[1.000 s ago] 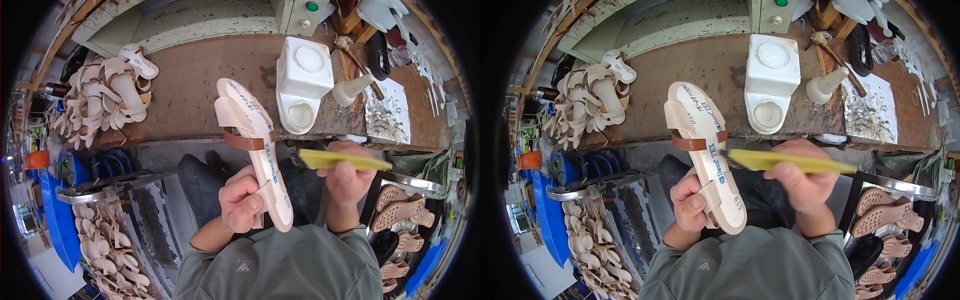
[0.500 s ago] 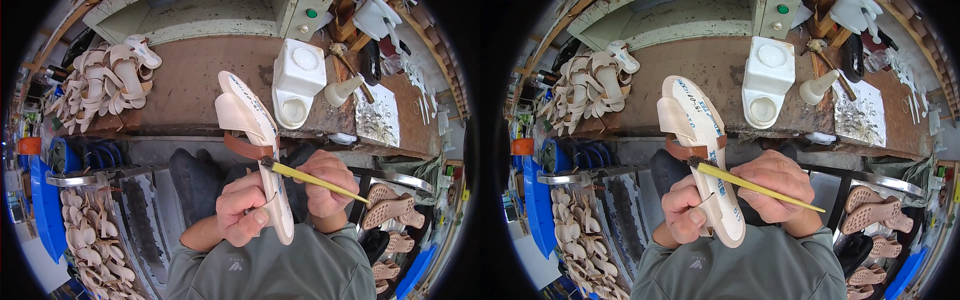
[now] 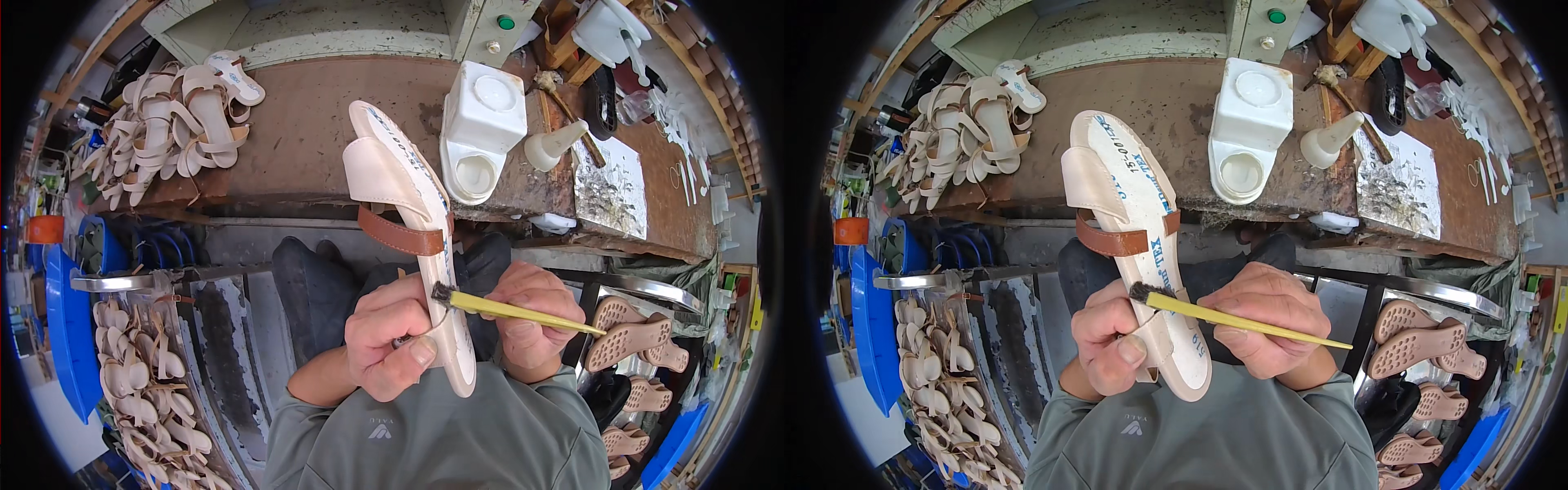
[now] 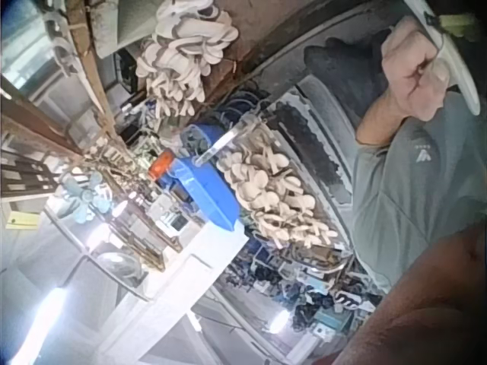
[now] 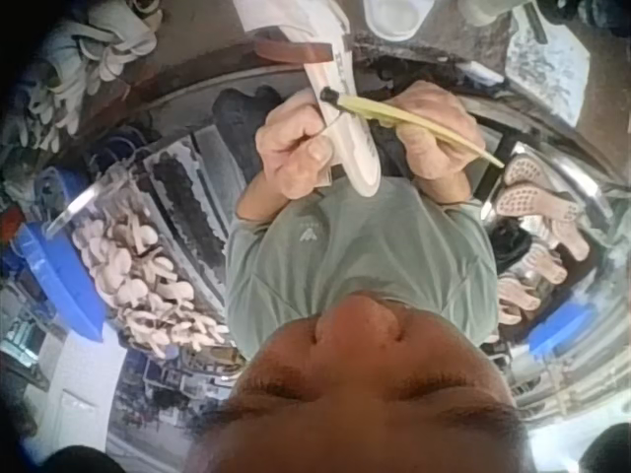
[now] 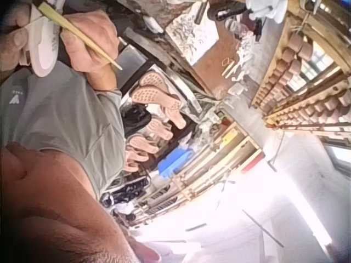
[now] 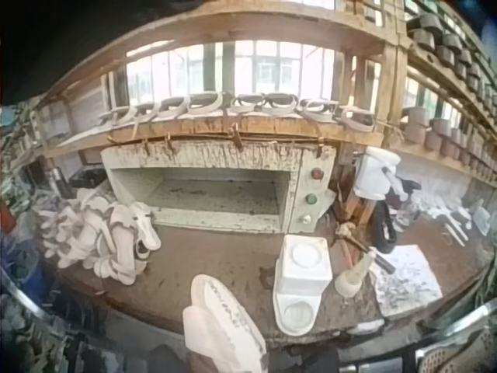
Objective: The person applies glue to the strap attachment points and sole edges of beige sandals using a brush. They repeatedly dip the brush into a white container and coat multiple sandals one at a time, placing each finished sandal on a nearby wooden rack.
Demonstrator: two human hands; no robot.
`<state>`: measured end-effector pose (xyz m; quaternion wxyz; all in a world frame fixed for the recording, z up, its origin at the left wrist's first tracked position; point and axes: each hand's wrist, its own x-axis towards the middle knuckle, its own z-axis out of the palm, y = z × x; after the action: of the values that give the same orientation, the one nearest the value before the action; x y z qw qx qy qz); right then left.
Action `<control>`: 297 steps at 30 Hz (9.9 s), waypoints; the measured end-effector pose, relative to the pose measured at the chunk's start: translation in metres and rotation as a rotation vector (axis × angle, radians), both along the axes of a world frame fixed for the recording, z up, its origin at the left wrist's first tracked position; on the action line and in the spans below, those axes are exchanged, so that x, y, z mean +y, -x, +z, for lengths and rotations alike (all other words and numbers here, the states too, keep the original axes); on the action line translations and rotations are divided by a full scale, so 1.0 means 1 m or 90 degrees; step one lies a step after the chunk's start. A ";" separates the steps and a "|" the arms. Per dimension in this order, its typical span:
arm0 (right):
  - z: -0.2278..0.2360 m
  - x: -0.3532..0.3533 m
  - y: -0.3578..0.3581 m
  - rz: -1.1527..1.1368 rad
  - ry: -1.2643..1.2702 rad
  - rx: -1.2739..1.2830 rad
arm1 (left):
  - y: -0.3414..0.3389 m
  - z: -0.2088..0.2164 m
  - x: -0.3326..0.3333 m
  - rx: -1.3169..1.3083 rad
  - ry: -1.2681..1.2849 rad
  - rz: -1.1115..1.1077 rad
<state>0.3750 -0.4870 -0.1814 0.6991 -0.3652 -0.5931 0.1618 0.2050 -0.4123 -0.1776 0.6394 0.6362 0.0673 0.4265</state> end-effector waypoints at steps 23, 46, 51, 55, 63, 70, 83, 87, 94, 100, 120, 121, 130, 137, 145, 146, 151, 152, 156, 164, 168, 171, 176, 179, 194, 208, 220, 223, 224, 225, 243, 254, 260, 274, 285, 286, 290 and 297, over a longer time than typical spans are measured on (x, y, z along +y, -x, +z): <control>0.016 -0.041 -0.017 0.147 -0.027 0.004 | -0.011 0.015 -0.021 -0.029 -0.031 0.066; 0.040 -0.012 -0.035 -0.018 -0.095 -0.123 | -0.006 0.035 -0.040 0.021 -0.161 0.066; 0.044 -0.012 -0.033 -0.013 -0.156 -0.152 | -0.007 0.034 -0.044 0.005 -0.157 0.055; 0.036 -0.012 -0.028 -0.010 -0.149 -0.169 | -0.012 0.037 -0.046 -0.025 -0.134 0.065; 0.034 -0.024 -0.032 -0.023 -0.103 -0.133 | -0.006 0.033 -0.048 -0.001 -0.141 0.065; 0.048 -0.013 -0.031 0.036 -0.111 -0.110 | -0.006 0.034 -0.048 -0.013 -0.140 0.061; 0.041 -0.007 -0.034 0.230 -0.013 0.040 | 0.001 0.034 -0.047 -0.019 -0.131 0.060; 0.043 -0.015 -0.041 0.275 0.034 0.046 | 0.002 0.035 -0.046 -0.019 -0.124 0.063; 0.043 -0.013 -0.028 0.248 0.021 0.047 | 0.003 0.029 -0.043 -0.039 -0.096 0.054; 0.045 -0.016 -0.014 0.202 -0.015 -0.021 | 0.003 0.013 -0.045 -0.105 -0.026 0.092; 0.065 -0.015 -0.013 0.219 -0.009 -0.111 | 0.036 0.010 -0.040 -0.197 0.045 0.049; 0.059 -0.026 -0.013 0.256 0.067 0.068 | 0.044 0.004 -0.035 -0.220 0.075 0.028; 0.031 -0.007 0.039 0.581 0.448 0.159 | 0.056 0.023 -0.014 -0.222 0.018 0.105; 0.053 0.029 0.061 0.402 0.456 0.155 | 0.083 0.023 -0.001 0.026 -0.357 0.691; 0.041 0.133 0.063 0.334 0.524 -0.022 | 0.074 0.002 0.064 -0.014 0.193 0.250; 0.041 0.150 0.061 0.339 0.538 -0.052 | 0.078 0.000 0.079 -0.039 0.220 0.263; 0.113 0.225 0.055 0.412 0.596 -0.121 | 0.127 0.056 0.173 -0.146 0.264 0.430; 0.125 0.237 0.049 0.391 0.601 -0.132 | 0.145 0.075 0.194 -0.152 0.260 0.473; 0.164 0.270 0.030 0.308 0.632 -0.105 | 0.210 0.169 0.317 -0.159 0.240 0.581; 0.187 0.288 0.040 0.197 0.660 0.043 | 0.284 0.240 0.591 -0.119 0.292 0.506; 0.192 0.279 0.037 0.117 0.651 0.062 | 0.260 0.218 0.670 0.024 0.361 0.460; 0.191 0.270 0.027 0.087 0.635 0.094 | 0.246 0.210 0.691 0.063 0.395 0.452; 0.189 0.263 0.030 0.044 0.617 0.087 | 0.242 0.205 0.691 0.064 0.399 0.453; 0.197 0.264 0.033 0.007 0.650 -0.018 | 0.272 0.198 0.671 0.094 0.291 0.519; 0.144 0.222 -0.027 0.029 0.603 0.240 | 0.239 0.047 0.328 0.941 -0.574 0.623; -0.007 0.150 -0.016 0.043 0.227 0.303 | 0.182 0.076 0.295 0.332 -0.223 0.748; -0.041 0.032 0.023 0.000 0.246 0.403 | 0.119 -0.104 0.309 0.505 -0.378 0.824; -0.043 0.024 0.024 -0.027 0.226 0.441 | 0.124 -0.087 0.279 0.690 -0.366 0.593; -0.046 0.024 0.026 -0.028 0.235 0.438 | 0.125 -0.083 0.267 0.748 -0.398 0.529; -0.050 0.025 0.028 -0.031 0.247 0.434 | 0.127 -0.081 0.255 0.822 -0.452 0.453; -0.029 0.068 0.045 -0.073 0.259 0.377 | 0.056 -0.114 0.349 0.858 -0.482 0.519; -0.035 0.049 0.036 -0.041 0.272 0.406 | 0.216 -0.142 0.213 0.515 -0.541 0.612; -0.022 0.038 0.046 0.004 0.281 0.389 | 0.227 -0.124 0.219 0.740 -0.760 0.545; 0.003 0.009 0.065 -0.056 0.232 0.183 | 0.143 -0.037 0.040 0.149 0.205 0.377; 0.004 0.030 0.084 -0.121 0.218 -0.172 | 0.067 -0.075 -0.063 0.015 0.621 -0.338; -0.001 0.032 0.082 -0.118 0.214 -0.161 | 0.058 -0.077 -0.064 -0.067 0.611 -0.390; -0.023 0.037 0.066 -0.107 0.221 -0.125 | 0.043 -0.085 -0.061 -0.090 0.703 -0.387; -0.044 0.043 0.032 -0.133 0.205 -0.159 | 0.004 -0.101 -0.062 -0.159 0.716 -0.299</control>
<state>0.3428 -0.4437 -0.2252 0.5660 -0.5485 -0.6005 0.1349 0.2009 -0.4738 -0.2791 0.9565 0.1452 0.0647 0.2446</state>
